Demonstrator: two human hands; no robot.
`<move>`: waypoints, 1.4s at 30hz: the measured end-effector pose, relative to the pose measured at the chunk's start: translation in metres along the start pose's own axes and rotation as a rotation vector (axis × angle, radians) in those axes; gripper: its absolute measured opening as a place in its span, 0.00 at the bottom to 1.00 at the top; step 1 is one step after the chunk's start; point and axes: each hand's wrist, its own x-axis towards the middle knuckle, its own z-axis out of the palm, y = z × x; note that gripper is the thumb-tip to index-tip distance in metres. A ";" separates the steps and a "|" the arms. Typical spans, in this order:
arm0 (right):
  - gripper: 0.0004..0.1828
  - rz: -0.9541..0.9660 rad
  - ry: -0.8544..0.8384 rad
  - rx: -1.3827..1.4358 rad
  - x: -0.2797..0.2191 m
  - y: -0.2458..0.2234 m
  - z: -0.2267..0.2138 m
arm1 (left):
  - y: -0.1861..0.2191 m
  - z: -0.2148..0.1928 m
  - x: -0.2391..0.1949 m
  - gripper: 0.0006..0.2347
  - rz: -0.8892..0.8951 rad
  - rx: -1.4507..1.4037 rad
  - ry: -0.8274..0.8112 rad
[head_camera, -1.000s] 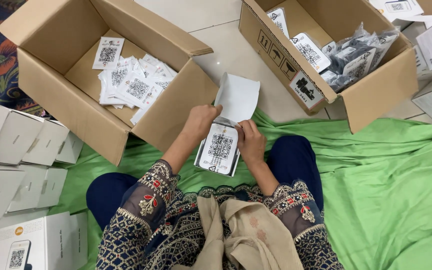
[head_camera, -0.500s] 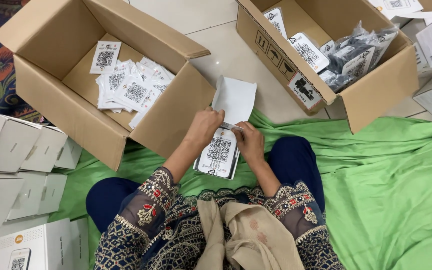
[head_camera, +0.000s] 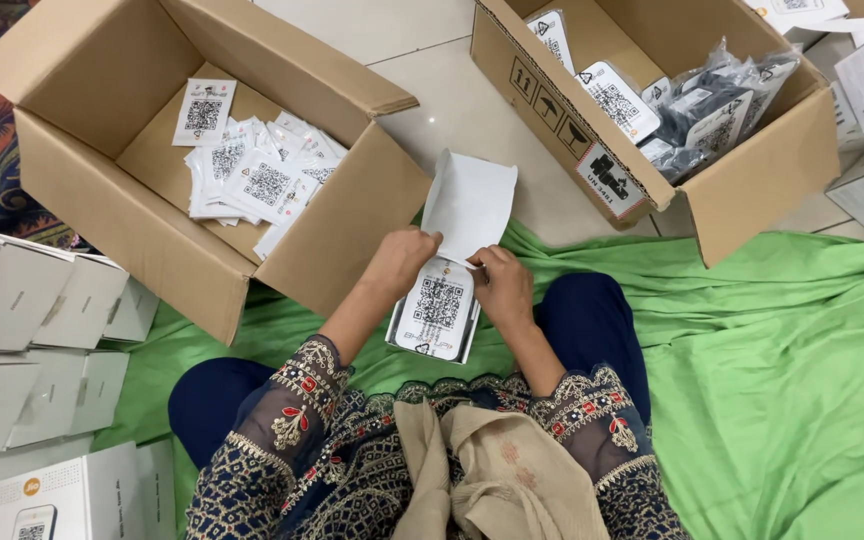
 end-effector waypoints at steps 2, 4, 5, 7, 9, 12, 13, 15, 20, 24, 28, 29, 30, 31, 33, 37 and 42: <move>0.08 0.071 -0.094 0.012 0.002 -0.001 -0.001 | -0.003 0.012 -0.004 0.05 -0.009 0.026 -0.058; 0.06 0.130 -0.117 0.016 0.004 -0.007 -0.007 | -0.002 0.013 -0.003 0.05 -0.012 0.032 -0.007; 0.06 0.134 -0.119 0.018 0.004 -0.011 -0.009 | 0.000 0.014 -0.003 0.05 -0.012 0.031 -0.011; 0.08 0.125 -0.096 0.082 0.007 -0.018 -0.012 | 0.002 0.015 -0.001 0.08 0.020 0.086 -0.042; 0.09 0.064 -0.017 0.073 0.006 -0.016 -0.010 | 0.006 0.029 0.003 0.07 0.046 0.170 -0.050; 0.09 0.031 0.024 0.018 0.002 -0.006 -0.005 | 0.012 0.051 0.006 0.06 0.054 0.321 -0.092; 0.09 0.054 -0.006 -0.028 0.002 -0.001 -0.003 | 0.014 0.057 0.008 0.05 0.038 0.393 -0.122; 0.09 0.093 -0.029 -0.013 0.004 -0.001 -0.004 | 0.023 0.044 0.012 0.06 0.019 0.439 -0.097; 0.07 0.095 -0.051 -0.006 0.010 -0.010 -0.006 | 0.021 0.033 0.004 0.11 -0.054 0.383 -0.139; 0.17 0.336 0.116 0.263 0.002 0.028 0.022 | 0.031 0.000 0.002 0.22 -0.273 -0.367 0.240; 0.34 0.615 0.402 0.660 -0.005 0.095 0.064 | -0.013 0.068 -0.006 0.24 -0.797 -0.872 0.446; 0.34 0.611 0.401 0.660 -0.003 0.089 0.059 | -0.013 0.074 -0.004 0.24 -0.797 -0.871 0.449; 0.39 0.815 0.222 0.856 -0.001 0.082 0.055 | -0.013 0.079 -0.002 0.26 -0.855 -1.173 0.301; 0.46 1.014 0.034 1.044 0.003 0.076 0.050 | -0.014 0.083 0.002 0.27 -0.901 -1.468 0.138; 0.50 1.025 0.021 1.063 -0.001 0.066 0.053 | -0.006 0.083 0.008 0.29 -0.852 -1.456 0.140; 0.53 0.730 0.122 1.334 -0.011 0.052 0.052 | 0.013 0.068 0.002 0.28 -0.807 -1.341 0.263; 0.45 0.255 -0.010 0.825 0.019 0.029 0.035 | 0.012 0.030 -0.020 0.24 -0.714 -1.638 0.459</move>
